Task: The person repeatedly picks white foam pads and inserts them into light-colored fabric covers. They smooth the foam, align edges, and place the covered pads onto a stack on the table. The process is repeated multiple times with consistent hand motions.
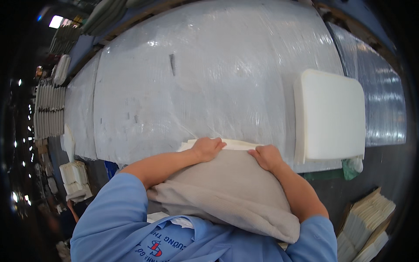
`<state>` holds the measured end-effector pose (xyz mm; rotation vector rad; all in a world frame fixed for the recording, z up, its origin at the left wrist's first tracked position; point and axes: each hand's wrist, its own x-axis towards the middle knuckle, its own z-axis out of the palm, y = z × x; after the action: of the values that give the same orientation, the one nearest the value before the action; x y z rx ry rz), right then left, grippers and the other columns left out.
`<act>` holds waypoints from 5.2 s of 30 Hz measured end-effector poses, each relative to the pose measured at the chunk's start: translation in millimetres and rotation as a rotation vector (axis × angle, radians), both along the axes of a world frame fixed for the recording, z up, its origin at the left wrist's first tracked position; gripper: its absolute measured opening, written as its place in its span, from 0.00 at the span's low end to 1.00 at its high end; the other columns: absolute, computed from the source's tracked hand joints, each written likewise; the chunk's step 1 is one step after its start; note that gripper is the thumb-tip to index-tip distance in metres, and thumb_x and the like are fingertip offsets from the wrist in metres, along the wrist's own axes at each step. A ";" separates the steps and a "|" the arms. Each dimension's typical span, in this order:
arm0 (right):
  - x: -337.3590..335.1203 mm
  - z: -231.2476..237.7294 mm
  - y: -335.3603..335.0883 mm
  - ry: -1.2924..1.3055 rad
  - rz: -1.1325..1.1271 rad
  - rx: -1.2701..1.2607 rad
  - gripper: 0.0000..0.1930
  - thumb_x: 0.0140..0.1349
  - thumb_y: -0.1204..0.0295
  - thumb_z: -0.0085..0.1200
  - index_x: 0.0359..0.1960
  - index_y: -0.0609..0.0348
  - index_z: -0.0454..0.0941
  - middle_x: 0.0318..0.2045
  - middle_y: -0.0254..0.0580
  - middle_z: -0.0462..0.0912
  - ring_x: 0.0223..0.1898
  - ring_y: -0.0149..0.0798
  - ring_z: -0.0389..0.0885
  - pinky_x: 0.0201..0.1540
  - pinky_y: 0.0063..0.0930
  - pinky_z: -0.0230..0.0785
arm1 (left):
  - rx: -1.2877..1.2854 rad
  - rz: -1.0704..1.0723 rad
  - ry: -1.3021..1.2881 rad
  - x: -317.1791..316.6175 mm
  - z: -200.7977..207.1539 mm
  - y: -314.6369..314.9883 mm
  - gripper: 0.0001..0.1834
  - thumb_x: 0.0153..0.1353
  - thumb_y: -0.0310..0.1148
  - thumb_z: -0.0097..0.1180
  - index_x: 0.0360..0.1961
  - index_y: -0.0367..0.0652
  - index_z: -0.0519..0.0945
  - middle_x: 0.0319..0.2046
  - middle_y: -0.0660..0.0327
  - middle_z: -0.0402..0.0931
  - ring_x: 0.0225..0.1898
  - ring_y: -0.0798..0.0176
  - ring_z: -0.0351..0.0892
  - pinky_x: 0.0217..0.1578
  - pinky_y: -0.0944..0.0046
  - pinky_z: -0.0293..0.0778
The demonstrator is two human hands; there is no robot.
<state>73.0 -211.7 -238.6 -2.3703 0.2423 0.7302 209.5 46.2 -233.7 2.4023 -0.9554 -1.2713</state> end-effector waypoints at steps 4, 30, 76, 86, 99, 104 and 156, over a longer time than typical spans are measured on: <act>-9.4 3.2 2.0 -0.027 -0.021 -0.040 0.30 0.75 0.47 0.49 0.30 0.63 0.86 0.32 0.59 0.87 0.37 0.63 0.84 0.45 0.52 0.75 | 0.013 -0.061 0.007 10.1 24.5 38.5 0.31 0.80 0.55 0.36 0.44 0.40 0.83 0.39 0.42 0.86 0.45 0.36 0.84 0.51 0.41 0.76; 31.2 59.7 124.6 0.269 0.078 0.329 0.28 0.77 0.47 0.47 0.48 0.64 0.85 0.34 0.45 0.86 0.39 0.41 0.83 0.45 0.34 0.75 | -1.338 1.750 -0.106 -186.7 130.7 125.3 0.22 0.79 0.37 0.42 0.34 0.34 0.82 0.40 0.57 0.82 0.48 0.62 0.78 0.55 0.62 0.71; 102.1 19.0 358.8 0.028 0.802 -0.184 0.28 0.66 0.53 0.65 0.16 0.66 0.79 0.14 0.46 0.75 0.19 0.38 0.71 0.27 0.42 0.65 | -0.470 2.492 -0.103 -168.0 -32.4 121.4 0.19 0.78 0.50 0.41 0.48 0.45 0.74 0.35 0.39 0.84 0.41 0.27 0.82 0.42 0.31 0.73; 110.3 -68.1 348.1 -0.076 0.862 -0.214 0.29 0.65 0.50 0.64 0.18 0.67 0.79 0.17 0.59 0.78 0.20 0.53 0.75 0.31 0.49 0.69 | -0.377 2.487 0.127 -154.0 -92.9 116.8 0.18 0.78 0.50 0.40 0.49 0.47 0.73 0.37 0.38 0.85 0.42 0.27 0.83 0.44 0.31 0.73; 120.0 -75.3 343.4 -0.070 0.934 -0.236 0.30 0.67 0.49 0.61 0.18 0.66 0.79 0.18 0.57 0.78 0.21 0.50 0.76 0.33 0.48 0.68 | -0.407 2.925 0.351 -141.6 -85.6 91.4 0.24 0.79 0.54 0.36 0.56 0.47 0.73 0.49 0.39 0.82 0.54 0.30 0.80 0.53 0.37 0.73; 113.3 -80.6 346.9 0.026 0.905 -0.173 0.29 0.67 0.51 0.62 0.18 0.66 0.79 0.17 0.56 0.78 0.20 0.46 0.76 0.32 0.48 0.69 | -0.480 2.813 0.059 -146.6 -115.4 87.3 0.25 0.79 0.54 0.37 0.53 0.43 0.74 0.47 0.37 0.82 0.52 0.27 0.79 0.52 0.36 0.73; 69.5 235.5 276.6 -0.008 0.840 1.032 0.27 0.77 0.50 0.52 0.36 0.67 0.84 0.37 0.52 0.86 0.39 0.44 0.83 0.48 0.37 0.75 | -0.419 2.704 0.135 -161.7 -75.9 93.6 0.27 0.79 0.54 0.37 0.58 0.45 0.77 0.57 0.43 0.79 0.61 0.36 0.76 0.62 0.44 0.70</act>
<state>142.5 65.0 -3.1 -1.3898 -0.9679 0.8982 47.8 139.7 -309.6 1.0300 1.5714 0.1109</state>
